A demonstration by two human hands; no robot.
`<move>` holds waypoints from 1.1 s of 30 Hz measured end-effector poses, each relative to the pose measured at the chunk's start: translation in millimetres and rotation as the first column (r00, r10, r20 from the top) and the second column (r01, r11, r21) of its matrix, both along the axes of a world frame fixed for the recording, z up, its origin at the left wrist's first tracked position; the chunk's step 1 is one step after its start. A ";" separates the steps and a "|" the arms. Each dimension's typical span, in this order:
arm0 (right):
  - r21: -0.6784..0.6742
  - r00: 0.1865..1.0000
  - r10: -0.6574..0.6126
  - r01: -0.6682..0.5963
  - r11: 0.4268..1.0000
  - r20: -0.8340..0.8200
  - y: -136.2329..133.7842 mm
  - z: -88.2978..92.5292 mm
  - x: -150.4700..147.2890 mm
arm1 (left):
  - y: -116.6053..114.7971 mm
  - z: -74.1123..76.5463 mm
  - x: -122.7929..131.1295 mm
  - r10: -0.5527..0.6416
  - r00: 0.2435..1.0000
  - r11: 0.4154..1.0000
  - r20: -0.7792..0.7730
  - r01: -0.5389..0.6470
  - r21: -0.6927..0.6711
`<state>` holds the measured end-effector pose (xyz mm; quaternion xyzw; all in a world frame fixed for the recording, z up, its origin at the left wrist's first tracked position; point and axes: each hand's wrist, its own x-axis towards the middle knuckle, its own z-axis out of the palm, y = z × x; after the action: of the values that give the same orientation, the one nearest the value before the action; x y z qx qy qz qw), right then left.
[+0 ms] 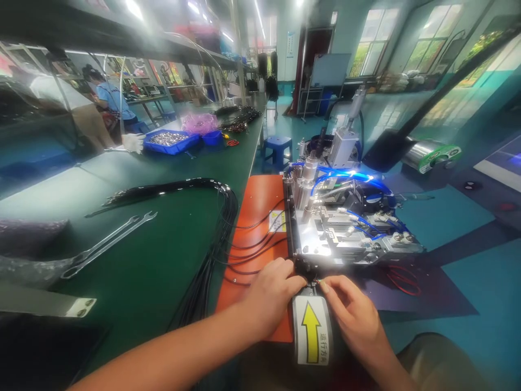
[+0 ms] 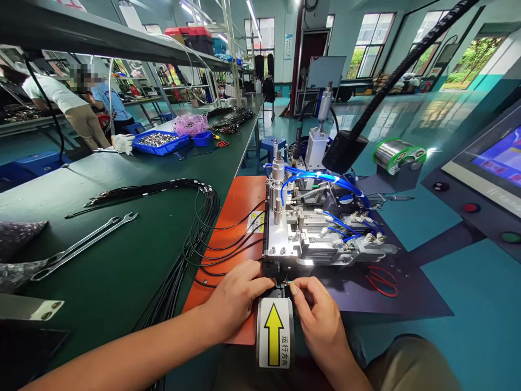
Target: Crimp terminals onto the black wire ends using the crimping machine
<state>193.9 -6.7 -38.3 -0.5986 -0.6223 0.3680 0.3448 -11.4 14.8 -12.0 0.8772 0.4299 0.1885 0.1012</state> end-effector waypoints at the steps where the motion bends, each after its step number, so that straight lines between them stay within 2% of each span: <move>1: 0.016 1.000 0.005 -0.005 1.000 0.010 0.8 1.0 1.4 | -0.1 0.3 0.0 -0.002 1.000 1.000 0.001 0.002 -0.001; 7: 0.144 0.991 0.132 -0.129 0.981 -0.014 7.0 4.0 3.7 | -0.7 1.4 -0.5 0.001 1.000 1.000 -0.008 -0.001 0.006; 9: 0.165 0.989 0.142 -0.136 0.977 -0.025 7.9 3.7 3.1 | -0.9 1.3 -0.8 -0.002 1.000 1.000 -0.009 0.002 0.003; 15: 0.210 0.996 0.089 -0.085 0.974 -0.006 7.7 4.5 3.4 | -0.4 0.8 -1.1 0.000 1.000 1.000 -0.012 0.000 -0.007; 25: 0.163 0.999 0.026 -0.032 0.986 0.043 12.4 10.8 -3.8 | -0.7 2.9 -0.7 -0.004 1.000 1.000 0.006 0.004 -0.003; 33: 0.159 0.998 0.000 -0.010 0.987 0.060 12.9 5.8 -4.8 | 0.2 -0.4 -1.2 -0.012 1.000 1.000 0.022 0.012 0.010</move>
<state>189.1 6.2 -32.5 -0.5782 -0.6613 0.2999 0.3720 -12.7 15.0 -12.3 0.8781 0.4224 0.1998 0.1026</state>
